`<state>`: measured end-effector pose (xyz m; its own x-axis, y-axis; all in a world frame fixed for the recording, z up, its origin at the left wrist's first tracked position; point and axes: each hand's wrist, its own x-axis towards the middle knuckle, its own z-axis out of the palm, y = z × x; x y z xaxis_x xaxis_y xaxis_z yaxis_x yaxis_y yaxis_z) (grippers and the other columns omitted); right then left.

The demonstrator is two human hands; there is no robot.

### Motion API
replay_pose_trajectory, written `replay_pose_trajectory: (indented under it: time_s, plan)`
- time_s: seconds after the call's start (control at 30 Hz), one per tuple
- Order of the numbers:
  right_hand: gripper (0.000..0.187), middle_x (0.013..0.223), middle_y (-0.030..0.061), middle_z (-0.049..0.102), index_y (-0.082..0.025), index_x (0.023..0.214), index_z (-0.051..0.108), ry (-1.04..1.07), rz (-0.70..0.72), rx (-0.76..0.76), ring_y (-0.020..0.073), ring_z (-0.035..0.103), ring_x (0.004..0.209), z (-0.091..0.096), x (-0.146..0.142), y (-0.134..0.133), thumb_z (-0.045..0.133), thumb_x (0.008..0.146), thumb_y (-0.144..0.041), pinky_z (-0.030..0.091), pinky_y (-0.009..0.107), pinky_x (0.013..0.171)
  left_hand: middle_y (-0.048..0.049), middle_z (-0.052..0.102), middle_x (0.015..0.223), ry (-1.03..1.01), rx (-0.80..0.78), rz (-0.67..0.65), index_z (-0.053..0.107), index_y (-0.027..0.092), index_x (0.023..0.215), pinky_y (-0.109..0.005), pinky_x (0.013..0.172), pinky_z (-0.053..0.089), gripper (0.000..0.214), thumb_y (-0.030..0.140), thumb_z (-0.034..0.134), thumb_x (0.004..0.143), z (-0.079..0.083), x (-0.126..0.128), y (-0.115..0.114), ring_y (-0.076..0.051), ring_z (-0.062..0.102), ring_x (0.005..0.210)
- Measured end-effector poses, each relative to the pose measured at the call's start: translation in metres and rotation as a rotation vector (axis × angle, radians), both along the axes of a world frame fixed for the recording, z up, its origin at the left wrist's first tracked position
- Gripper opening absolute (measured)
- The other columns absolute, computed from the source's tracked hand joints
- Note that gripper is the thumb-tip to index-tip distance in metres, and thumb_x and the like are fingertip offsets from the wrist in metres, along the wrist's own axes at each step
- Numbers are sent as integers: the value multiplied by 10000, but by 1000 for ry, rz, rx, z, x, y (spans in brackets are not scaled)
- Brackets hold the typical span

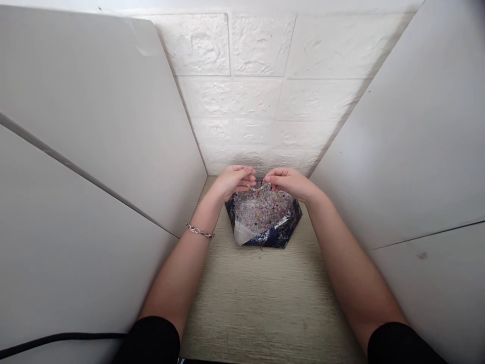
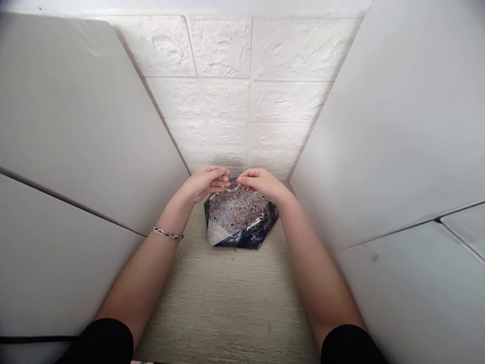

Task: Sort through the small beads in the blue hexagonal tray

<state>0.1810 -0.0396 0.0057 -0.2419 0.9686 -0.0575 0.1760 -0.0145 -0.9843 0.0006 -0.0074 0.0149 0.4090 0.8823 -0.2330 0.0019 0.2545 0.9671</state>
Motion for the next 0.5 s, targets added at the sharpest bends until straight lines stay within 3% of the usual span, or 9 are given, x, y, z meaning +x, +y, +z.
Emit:
replay_pose_trajectory:
  time_s: [0.23, 0.5]
  plan:
    - [142, 701, 2, 605, -156, 718, 548, 306, -91, -117, 49, 473, 515, -2, -4, -1, 633, 671, -259, 382, 184, 511, 33, 487, 523, 32, 67, -12, 611, 148, 724, -186, 587, 405, 117, 239, 544, 752, 0, 1, 0, -49, 484, 529]
    - [82, 589, -18, 531, -156, 641, 559, 281, -211, -168, 63, 428, 494, 1, -6, 1, 611, 616, -213, 327, 206, 459, 33, 433, 515, 88, 147, -19, 604, 148, 686, -184, 517, 315, 142, 219, 505, 759, 2, 3, -2, -48, 380, 480]
